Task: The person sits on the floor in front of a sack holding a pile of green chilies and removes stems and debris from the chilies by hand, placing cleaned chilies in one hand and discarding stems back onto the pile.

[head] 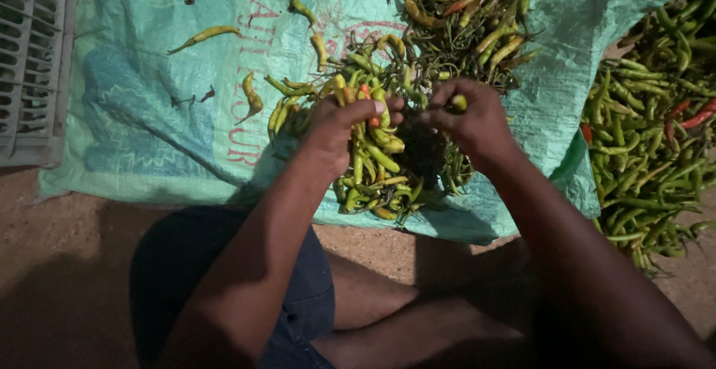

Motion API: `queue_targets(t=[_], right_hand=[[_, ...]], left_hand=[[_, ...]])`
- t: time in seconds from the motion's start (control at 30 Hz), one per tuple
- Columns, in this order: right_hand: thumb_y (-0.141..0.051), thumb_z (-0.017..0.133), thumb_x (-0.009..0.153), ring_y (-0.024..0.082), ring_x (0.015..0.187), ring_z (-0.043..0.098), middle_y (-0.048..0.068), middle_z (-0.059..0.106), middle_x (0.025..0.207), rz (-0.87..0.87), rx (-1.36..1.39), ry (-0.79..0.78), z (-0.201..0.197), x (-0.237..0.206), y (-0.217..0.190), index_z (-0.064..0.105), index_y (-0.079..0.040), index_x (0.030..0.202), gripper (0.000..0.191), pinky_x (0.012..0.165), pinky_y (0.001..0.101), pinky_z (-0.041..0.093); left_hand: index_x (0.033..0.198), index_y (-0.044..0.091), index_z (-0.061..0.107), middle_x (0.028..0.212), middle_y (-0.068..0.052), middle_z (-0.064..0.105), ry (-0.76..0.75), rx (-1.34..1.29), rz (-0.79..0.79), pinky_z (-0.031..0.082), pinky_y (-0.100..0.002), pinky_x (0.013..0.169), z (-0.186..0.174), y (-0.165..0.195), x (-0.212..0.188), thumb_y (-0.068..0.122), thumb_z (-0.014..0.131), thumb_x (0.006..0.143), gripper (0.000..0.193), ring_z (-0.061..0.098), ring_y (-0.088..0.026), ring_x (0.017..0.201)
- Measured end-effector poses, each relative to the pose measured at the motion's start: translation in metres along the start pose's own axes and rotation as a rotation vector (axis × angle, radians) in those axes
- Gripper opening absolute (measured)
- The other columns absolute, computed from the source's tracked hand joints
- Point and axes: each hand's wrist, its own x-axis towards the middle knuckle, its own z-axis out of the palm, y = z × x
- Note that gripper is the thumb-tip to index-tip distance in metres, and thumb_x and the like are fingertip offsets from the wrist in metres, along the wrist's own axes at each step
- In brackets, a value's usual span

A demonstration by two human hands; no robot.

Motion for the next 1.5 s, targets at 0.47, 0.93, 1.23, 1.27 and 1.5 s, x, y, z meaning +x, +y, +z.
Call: queue_targets(t=[0.47,0.93,1.23,1.27,1.5], right_hand=[[-0.01,0.073,0.089,0.008,0.047,0.04,0.001,0.068,0.071,0.474,0.291,-0.101,0.006,-0.004,-0.026,0.074,-0.008,0.095,0.006,0.042,0.0254,0.033],[-0.018,0.072,0.096,0.011,0.057,0.053,0.006,0.067,0.073,-0.029,-0.278,0.265,0.001,-0.007,-0.016,0.073,-0.003,0.097,0.015,0.05,0.0282,0.041],[-0.008,0.068,0.097,0.013,0.071,0.062,0.002,0.066,0.084,0.16,0.236,0.104,0.004,-0.005,-0.014,0.065,0.0,0.106,0.012,0.056,0.0294,0.044],[-0.007,0.066,0.096,0.013,0.075,0.068,0.002,0.068,0.087,0.183,0.305,0.082,0.005,-0.005,-0.015,0.064,-0.001,0.108,0.013,0.058,0.0285,0.047],[-0.003,0.064,0.093,0.014,0.073,0.068,0.005,0.071,0.092,0.169,0.351,0.073,0.008,-0.009,-0.028,0.07,-0.003,0.119,0.027,0.068,0.0297,0.056]], left_hand=[[0.115,0.0,0.065,0.104,-0.01,0.073,-0.102,-0.058,0.058,0.066,-0.045,0.083,0.014,0.013,-0.013,0.015,0.073,0.079,0.04,0.072,-0.021,0.092],[0.114,0.002,0.067,0.113,-0.014,0.071,-0.164,-0.014,0.191,0.06,-0.039,0.084,0.01,0.008,-0.017,0.016,0.073,0.081,0.037,0.068,-0.022,0.094],[0.12,0.003,0.06,0.125,-0.02,0.069,-0.144,-0.322,0.059,0.063,-0.048,0.088,-0.003,0.005,-0.009,0.018,0.071,0.087,0.037,0.068,-0.023,0.1],[0.119,0.002,0.061,0.125,-0.021,0.069,-0.124,-0.33,0.058,0.063,-0.048,0.088,-0.004,0.004,-0.007,0.018,0.071,0.088,0.037,0.068,-0.024,0.1],[0.121,0.002,0.061,0.121,-0.02,0.069,-0.161,-0.39,-0.018,0.062,-0.049,0.09,0.001,0.007,-0.008,0.019,0.071,0.088,0.039,0.07,-0.028,0.1]])
